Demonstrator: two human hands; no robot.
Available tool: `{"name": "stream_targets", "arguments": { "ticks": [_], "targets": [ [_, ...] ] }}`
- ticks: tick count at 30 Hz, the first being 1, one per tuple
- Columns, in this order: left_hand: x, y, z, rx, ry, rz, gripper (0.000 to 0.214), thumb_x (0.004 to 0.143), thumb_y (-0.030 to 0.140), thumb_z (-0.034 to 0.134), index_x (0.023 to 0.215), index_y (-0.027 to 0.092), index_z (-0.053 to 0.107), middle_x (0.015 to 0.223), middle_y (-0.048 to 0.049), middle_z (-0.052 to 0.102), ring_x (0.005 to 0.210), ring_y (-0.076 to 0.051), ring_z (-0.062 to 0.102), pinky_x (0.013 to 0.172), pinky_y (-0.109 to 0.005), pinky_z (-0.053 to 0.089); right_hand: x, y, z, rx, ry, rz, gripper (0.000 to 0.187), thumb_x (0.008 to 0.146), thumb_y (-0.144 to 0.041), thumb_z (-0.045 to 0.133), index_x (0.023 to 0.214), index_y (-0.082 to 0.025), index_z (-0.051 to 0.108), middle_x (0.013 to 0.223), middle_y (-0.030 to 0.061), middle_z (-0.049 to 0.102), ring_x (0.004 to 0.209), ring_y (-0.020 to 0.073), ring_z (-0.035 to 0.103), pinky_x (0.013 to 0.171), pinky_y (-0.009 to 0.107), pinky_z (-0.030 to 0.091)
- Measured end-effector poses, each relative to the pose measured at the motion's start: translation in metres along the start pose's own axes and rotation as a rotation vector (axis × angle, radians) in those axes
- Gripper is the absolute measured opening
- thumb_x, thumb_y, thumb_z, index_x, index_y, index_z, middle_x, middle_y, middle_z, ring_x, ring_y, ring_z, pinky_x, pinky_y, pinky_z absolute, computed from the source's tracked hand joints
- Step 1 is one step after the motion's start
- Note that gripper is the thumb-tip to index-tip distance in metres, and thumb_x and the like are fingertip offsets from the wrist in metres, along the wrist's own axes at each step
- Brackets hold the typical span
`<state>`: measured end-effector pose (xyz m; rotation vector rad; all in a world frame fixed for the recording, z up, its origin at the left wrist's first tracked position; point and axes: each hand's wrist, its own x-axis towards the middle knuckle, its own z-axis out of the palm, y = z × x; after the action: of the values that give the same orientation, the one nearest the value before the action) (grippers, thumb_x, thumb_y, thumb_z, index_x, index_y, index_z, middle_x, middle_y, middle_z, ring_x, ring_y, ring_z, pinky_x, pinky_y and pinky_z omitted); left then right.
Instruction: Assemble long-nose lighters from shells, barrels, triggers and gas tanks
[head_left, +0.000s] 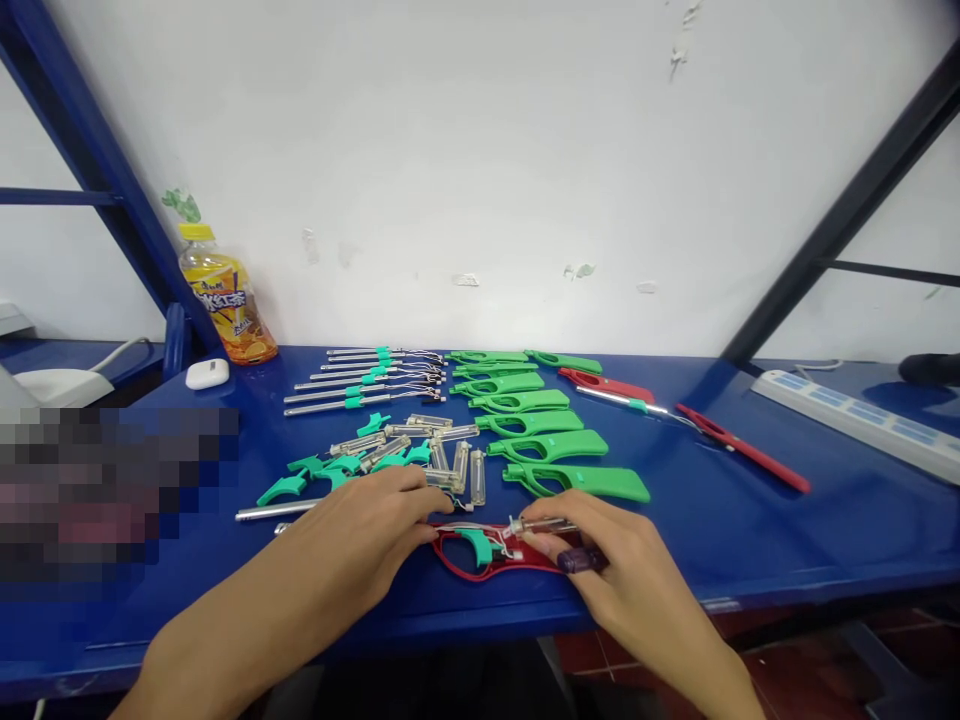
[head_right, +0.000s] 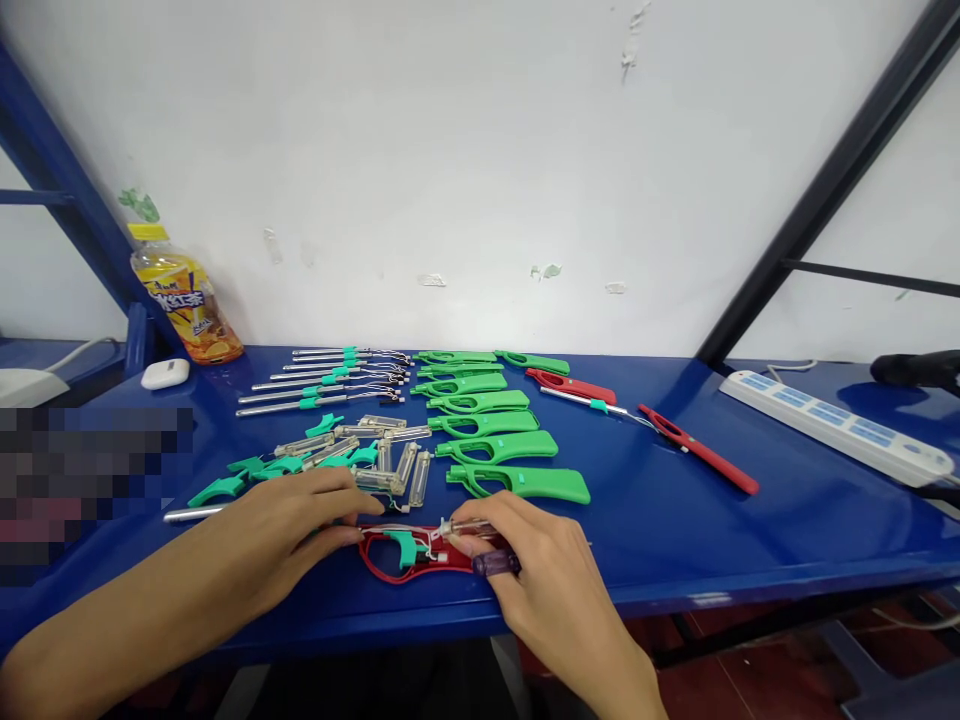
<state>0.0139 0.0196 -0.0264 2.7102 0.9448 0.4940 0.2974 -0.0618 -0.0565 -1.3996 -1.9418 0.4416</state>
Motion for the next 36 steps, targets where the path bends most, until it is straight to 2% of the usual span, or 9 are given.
{"name": "stream_targets", "arguments": {
  "ticks": [3, 6, 10, 17, 23, 29, 32, 36],
  "targets": [
    [-0.002, 0.003, -0.005, -0.039, -0.084, 0.010, 0.047, 0.109, 0.006, 0.047, 0.142, 0.034, 0.066, 0.121, -0.0017, 0.069, 0.109, -0.019, 0.069, 0.091, -0.029, 0.050, 0.000, 0.000, 0.000, -0.007, -0.013, 0.013, 0.027, 0.104, -0.016, 0.056, 0.115, -0.034, 0.073, 0.114, -0.0030, 0.081, 0.103, 0.0207, 0.077, 0.089, 0.033, 0.055],
    [-0.002, 0.008, -0.012, -0.060, -0.173, -0.018, 0.051, 0.108, 0.002, 0.043, 0.137, 0.036, 0.068, 0.118, -0.0004, 0.065, 0.105, -0.017, 0.066, 0.086, -0.027, 0.047, 0.000, -0.001, 0.000, -0.018, -0.011, 0.021, 0.024, 0.105, -0.019, 0.057, 0.115, -0.034, 0.073, 0.113, -0.0041, 0.080, 0.102, 0.0201, 0.077, 0.088, 0.032, 0.055],
    [-0.001, 0.012, -0.015, -0.053, -0.225, -0.048, 0.051, 0.106, 0.000, 0.044, 0.129, 0.037, 0.073, 0.114, 0.0001, 0.063, 0.099, -0.017, 0.065, 0.083, -0.027, 0.044, 0.000, -0.001, 0.001, -0.016, -0.001, 0.020, 0.029, 0.103, -0.014, 0.058, 0.115, -0.035, 0.072, 0.113, -0.0046, 0.080, 0.102, 0.0199, 0.076, 0.088, 0.032, 0.054],
    [0.002, 0.015, -0.016, 0.012, -0.216, -0.037, 0.051, 0.103, -0.001, 0.048, 0.122, 0.036, 0.078, 0.105, 0.0000, 0.063, 0.084, -0.015, 0.062, 0.071, -0.028, 0.038, 0.001, 0.003, -0.002, 0.013, -0.013, 0.035, 0.033, 0.099, -0.009, 0.063, 0.111, -0.037, 0.076, 0.116, -0.0040, 0.074, 0.102, 0.0182, 0.074, 0.090, 0.031, 0.053],
    [0.002, 0.018, -0.015, 0.002, -0.188, -0.037, 0.046, 0.103, -0.001, 0.049, 0.112, 0.032, 0.079, 0.101, 0.0005, 0.062, 0.084, -0.015, 0.062, 0.072, -0.028, 0.038, 0.002, 0.005, -0.003, 0.084, -0.038, 0.046, 0.033, 0.098, -0.009, 0.070, 0.109, -0.037, 0.081, 0.109, -0.0041, 0.076, 0.098, 0.0172, 0.074, 0.087, 0.029, 0.053],
    [-0.001, 0.007, -0.005, -0.039, -0.147, 0.010, 0.061, 0.099, -0.006, 0.045, 0.125, 0.041, 0.074, 0.110, 0.0023, 0.063, 0.090, -0.015, 0.064, 0.076, -0.027, 0.040, 0.002, 0.004, -0.006, 0.098, -0.059, 0.008, 0.029, 0.100, -0.010, 0.066, 0.110, -0.034, 0.080, 0.110, -0.0012, 0.076, 0.099, 0.0190, 0.074, 0.090, 0.030, 0.053],
    [0.001, 0.007, -0.006, -0.050, -0.162, 0.035, 0.063, 0.098, -0.009, 0.043, 0.122, 0.040, 0.074, 0.110, 0.0034, 0.065, 0.093, -0.015, 0.065, 0.078, -0.027, 0.040, 0.000, 0.003, -0.008, 0.102, -0.066, -0.003, 0.032, 0.099, -0.007, 0.064, 0.110, -0.034, 0.079, 0.111, -0.0013, 0.075, 0.099, 0.0192, 0.073, 0.089, 0.031, 0.052],
    [0.003, 0.012, -0.008, -0.056, -0.187, 0.052, 0.063, 0.100, -0.007, 0.042, 0.127, 0.041, 0.072, 0.116, 0.0035, 0.068, 0.099, -0.015, 0.067, 0.080, -0.027, 0.042, 0.000, -0.001, -0.008, 0.120, -0.064, 0.000, 0.027, 0.101, -0.010, 0.061, 0.104, -0.032, 0.077, 0.109, -0.0020, 0.074, 0.095, 0.0184, 0.071, 0.085, 0.031, 0.050]
  ]
}}
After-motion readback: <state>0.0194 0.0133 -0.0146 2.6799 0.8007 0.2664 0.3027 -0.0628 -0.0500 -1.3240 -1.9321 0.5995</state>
